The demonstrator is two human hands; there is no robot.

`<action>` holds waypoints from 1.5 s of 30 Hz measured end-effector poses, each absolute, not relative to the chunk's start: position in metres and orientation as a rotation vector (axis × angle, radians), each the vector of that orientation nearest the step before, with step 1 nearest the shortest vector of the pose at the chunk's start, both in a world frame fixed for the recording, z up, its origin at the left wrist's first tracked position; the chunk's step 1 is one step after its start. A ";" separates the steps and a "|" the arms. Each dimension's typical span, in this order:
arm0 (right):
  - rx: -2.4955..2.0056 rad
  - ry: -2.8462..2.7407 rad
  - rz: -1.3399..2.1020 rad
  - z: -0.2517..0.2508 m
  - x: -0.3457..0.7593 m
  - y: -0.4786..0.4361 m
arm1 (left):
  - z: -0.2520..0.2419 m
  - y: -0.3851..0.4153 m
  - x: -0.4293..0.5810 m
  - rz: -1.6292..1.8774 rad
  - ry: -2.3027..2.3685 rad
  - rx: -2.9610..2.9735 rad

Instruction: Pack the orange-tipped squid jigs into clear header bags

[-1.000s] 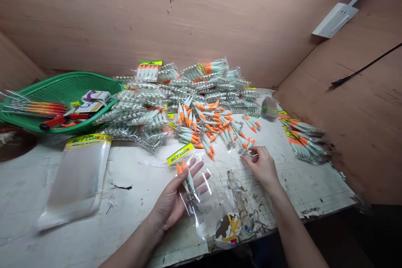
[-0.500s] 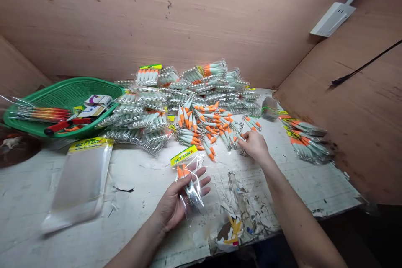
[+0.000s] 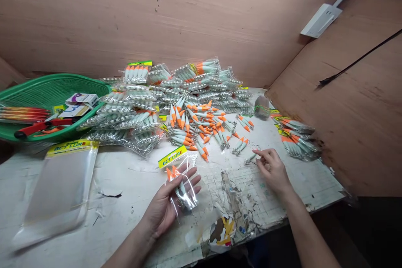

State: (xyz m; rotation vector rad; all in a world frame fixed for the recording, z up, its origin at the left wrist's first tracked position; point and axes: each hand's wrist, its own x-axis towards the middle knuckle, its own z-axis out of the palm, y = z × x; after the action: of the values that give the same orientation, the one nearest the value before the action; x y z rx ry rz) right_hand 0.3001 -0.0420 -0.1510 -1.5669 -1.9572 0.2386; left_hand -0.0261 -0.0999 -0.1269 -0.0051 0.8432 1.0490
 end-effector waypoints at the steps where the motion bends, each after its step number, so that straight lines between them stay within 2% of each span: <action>1: -1.586 -1.927 0.241 -0.154 0.299 -0.047 | -0.127 -0.100 -0.026 1.057 0.847 0.001; 9: -1.672 -1.774 0.253 -0.166 0.278 -0.050 | -0.127 -0.101 -0.025 1.088 0.809 -0.003; 14: -1.592 -1.745 0.353 -0.145 0.259 -0.064 | -0.128 -0.099 -0.026 1.099 0.789 -0.069; 16: -1.447 -1.790 0.544 -0.124 0.252 -0.082 | -0.128 -0.098 -0.027 1.111 0.765 -0.080; 20: -0.883 -2.078 1.236 -0.077 0.233 -0.117 | -0.127 -0.095 -0.029 1.144 0.736 -0.068; 22: -0.758 -2.293 1.391 -0.062 0.219 -0.124 | -0.128 -0.095 -0.029 1.149 0.729 -0.068; 24: -0.790 -2.443 1.263 -0.060 0.202 -0.127 | -0.130 -0.096 -0.029 1.144 0.725 -0.067; 26: -0.859 -2.483 0.959 -0.070 0.185 -0.126 | -0.131 -0.098 -0.028 1.133 0.724 -0.064; 29: -0.917 -2.401 0.491 -0.093 0.165 -0.125 | -0.133 -0.100 -0.026 1.118 0.715 -0.056; 32: -0.956 -2.282 0.218 -0.109 0.153 -0.126 | -0.132 -0.101 -0.025 1.115 0.689 -0.044; 41: -0.971 -2.040 0.000 -0.122 0.130 -0.127 | -0.129 -0.104 -0.024 1.066 0.667 -0.005; 45: -1.018 -1.996 0.024 -0.124 0.126 -0.126 | -0.129 -0.105 -0.023 1.033 0.690 -0.008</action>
State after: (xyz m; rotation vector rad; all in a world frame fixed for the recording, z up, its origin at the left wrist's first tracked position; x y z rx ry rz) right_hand 0.1261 -0.1264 -0.1244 -1.0184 -1.9957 0.0240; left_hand -0.0232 -0.1049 -0.1288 -0.0078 0.6897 1.0327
